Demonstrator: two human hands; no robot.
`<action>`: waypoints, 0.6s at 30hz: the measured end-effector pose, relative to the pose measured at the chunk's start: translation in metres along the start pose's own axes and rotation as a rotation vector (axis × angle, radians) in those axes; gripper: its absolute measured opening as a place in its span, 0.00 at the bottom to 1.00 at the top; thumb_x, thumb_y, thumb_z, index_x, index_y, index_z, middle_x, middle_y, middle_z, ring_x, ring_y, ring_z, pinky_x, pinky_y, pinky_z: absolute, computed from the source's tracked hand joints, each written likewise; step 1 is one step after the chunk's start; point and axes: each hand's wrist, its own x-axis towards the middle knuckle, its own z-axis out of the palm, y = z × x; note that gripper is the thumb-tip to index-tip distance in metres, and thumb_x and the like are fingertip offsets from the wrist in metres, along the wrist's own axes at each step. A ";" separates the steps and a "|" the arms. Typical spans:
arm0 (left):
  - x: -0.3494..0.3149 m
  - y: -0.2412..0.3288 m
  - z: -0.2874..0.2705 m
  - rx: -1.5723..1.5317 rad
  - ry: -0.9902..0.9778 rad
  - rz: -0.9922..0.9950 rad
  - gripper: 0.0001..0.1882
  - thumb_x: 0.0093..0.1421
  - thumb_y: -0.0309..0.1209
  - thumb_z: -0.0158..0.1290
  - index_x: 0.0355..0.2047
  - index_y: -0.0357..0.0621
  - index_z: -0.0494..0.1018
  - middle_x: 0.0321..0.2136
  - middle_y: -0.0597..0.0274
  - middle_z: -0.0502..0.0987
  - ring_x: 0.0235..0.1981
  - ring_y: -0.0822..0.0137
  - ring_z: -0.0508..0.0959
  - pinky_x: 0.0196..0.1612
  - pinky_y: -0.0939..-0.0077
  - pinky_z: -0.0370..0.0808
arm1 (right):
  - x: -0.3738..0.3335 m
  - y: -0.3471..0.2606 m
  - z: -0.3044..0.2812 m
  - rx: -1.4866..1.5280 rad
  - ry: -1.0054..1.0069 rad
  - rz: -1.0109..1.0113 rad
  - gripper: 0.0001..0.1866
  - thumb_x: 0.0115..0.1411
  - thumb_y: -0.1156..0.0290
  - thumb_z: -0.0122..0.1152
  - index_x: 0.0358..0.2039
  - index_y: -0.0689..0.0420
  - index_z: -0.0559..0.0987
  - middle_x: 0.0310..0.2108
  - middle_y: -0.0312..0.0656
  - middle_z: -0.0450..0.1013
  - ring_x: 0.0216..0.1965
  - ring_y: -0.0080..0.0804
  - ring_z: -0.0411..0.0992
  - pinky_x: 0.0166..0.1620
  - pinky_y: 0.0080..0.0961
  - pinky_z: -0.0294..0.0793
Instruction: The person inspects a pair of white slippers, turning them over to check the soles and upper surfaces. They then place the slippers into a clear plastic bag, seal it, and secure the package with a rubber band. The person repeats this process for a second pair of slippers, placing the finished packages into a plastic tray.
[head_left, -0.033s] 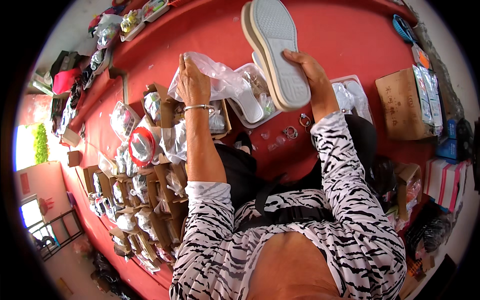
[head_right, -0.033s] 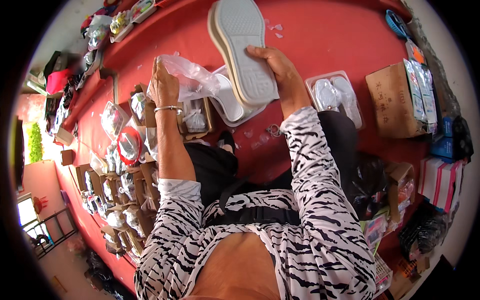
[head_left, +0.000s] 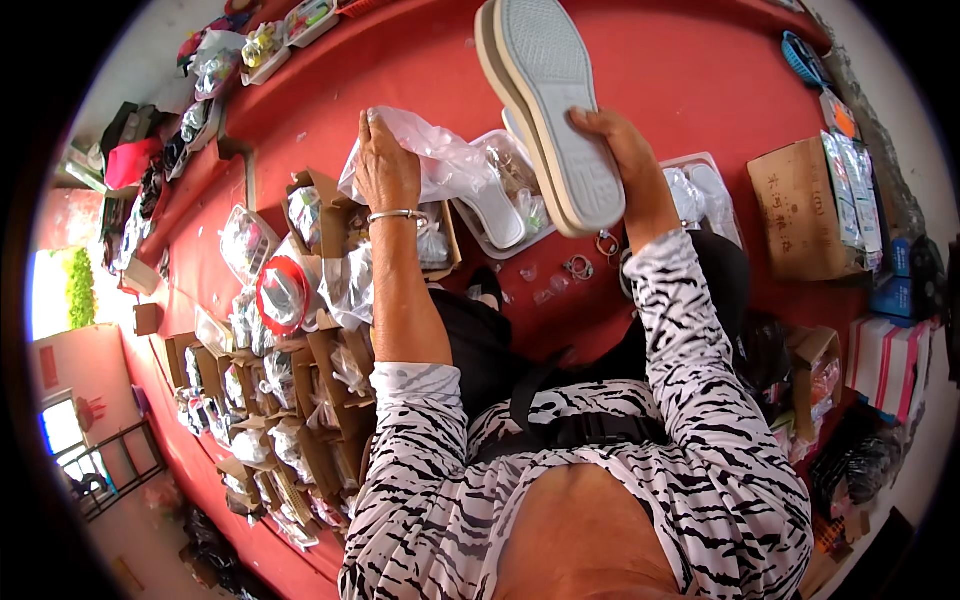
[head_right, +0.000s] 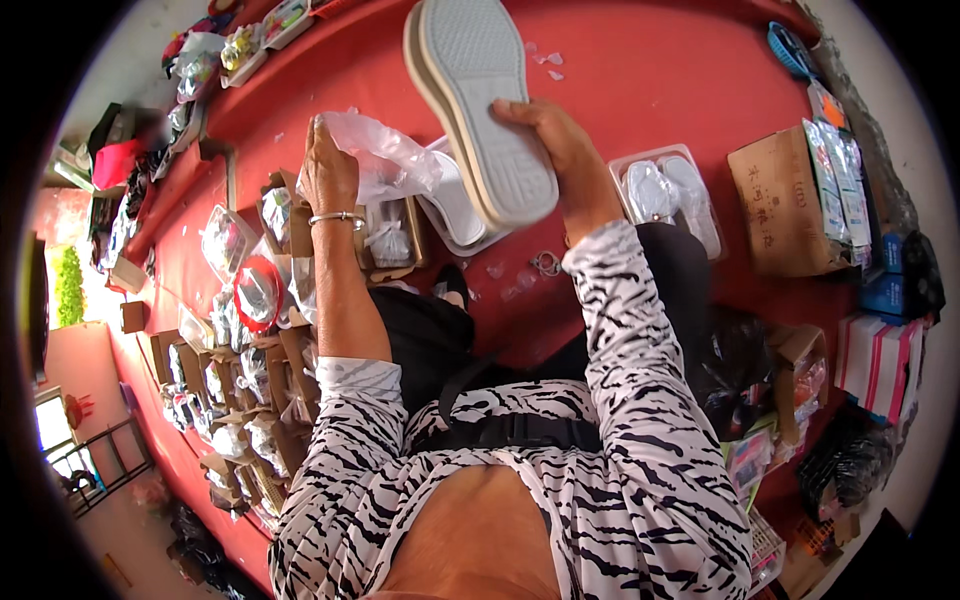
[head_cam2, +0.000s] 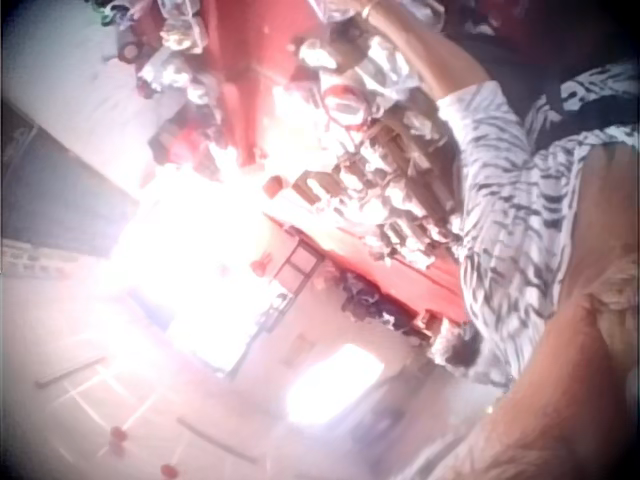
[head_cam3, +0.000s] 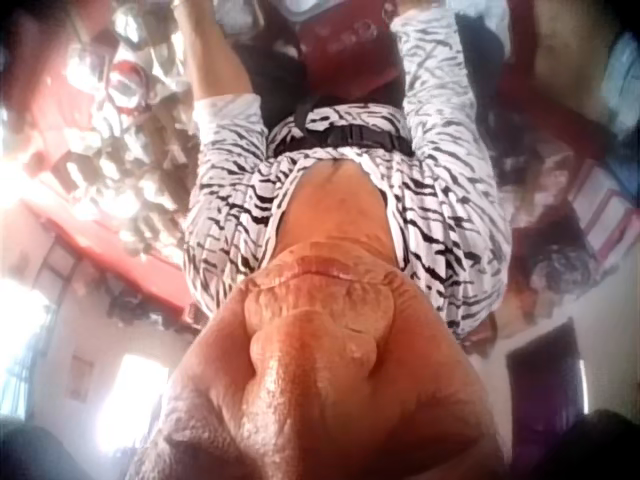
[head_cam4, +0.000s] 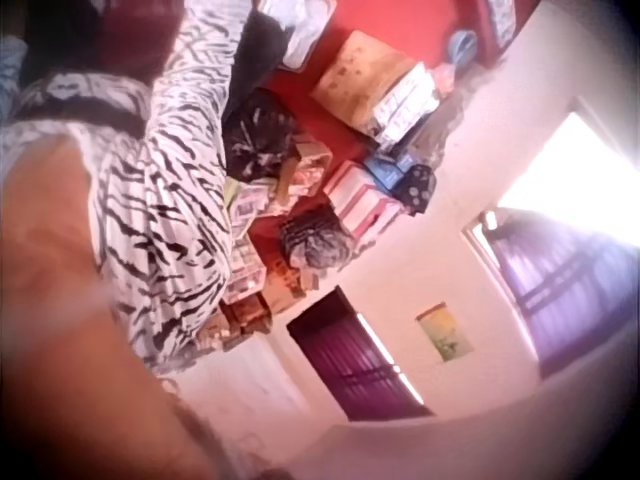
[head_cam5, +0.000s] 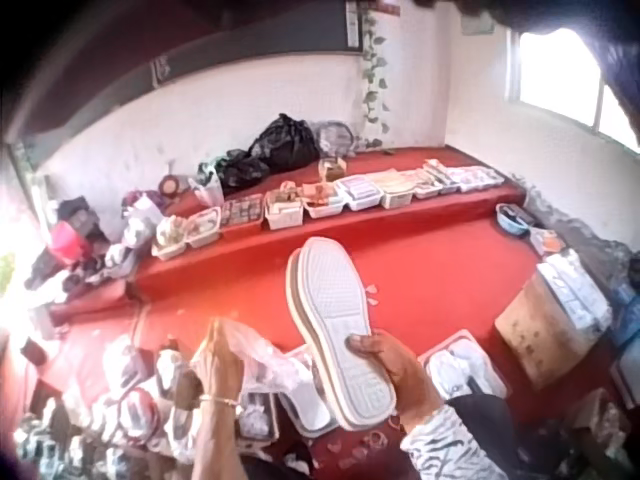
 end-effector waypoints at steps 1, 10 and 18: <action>0.001 -0.002 0.002 -0.035 0.010 0.016 0.21 0.53 0.23 0.43 0.49 0.35 0.65 0.55 0.46 0.64 0.47 0.46 0.72 0.46 0.58 0.72 | -0.026 0.001 0.020 -0.049 0.058 -0.111 0.22 0.53 0.64 0.58 0.44 0.67 0.73 0.34 0.46 0.76 0.31 0.31 0.76 0.37 0.24 0.76; -0.005 0.010 0.007 -0.341 -0.147 0.037 0.27 0.47 0.21 0.40 0.51 0.39 0.64 0.40 0.35 0.72 0.41 0.40 0.72 0.44 0.53 0.69 | -0.072 0.041 0.020 -0.182 -0.002 0.033 0.29 0.45 0.71 0.66 0.47 0.69 0.69 0.39 0.46 0.73 0.39 0.33 0.73 0.44 0.28 0.73; -0.008 0.014 0.008 -0.473 -0.120 0.241 0.32 0.45 0.18 0.40 0.55 0.34 0.58 0.40 0.36 0.72 0.38 0.40 0.73 0.40 0.53 0.70 | -0.080 0.055 0.012 -0.217 0.082 0.091 0.25 0.47 0.80 0.62 0.48 0.67 0.69 0.42 0.47 0.73 0.41 0.34 0.73 0.47 0.29 0.71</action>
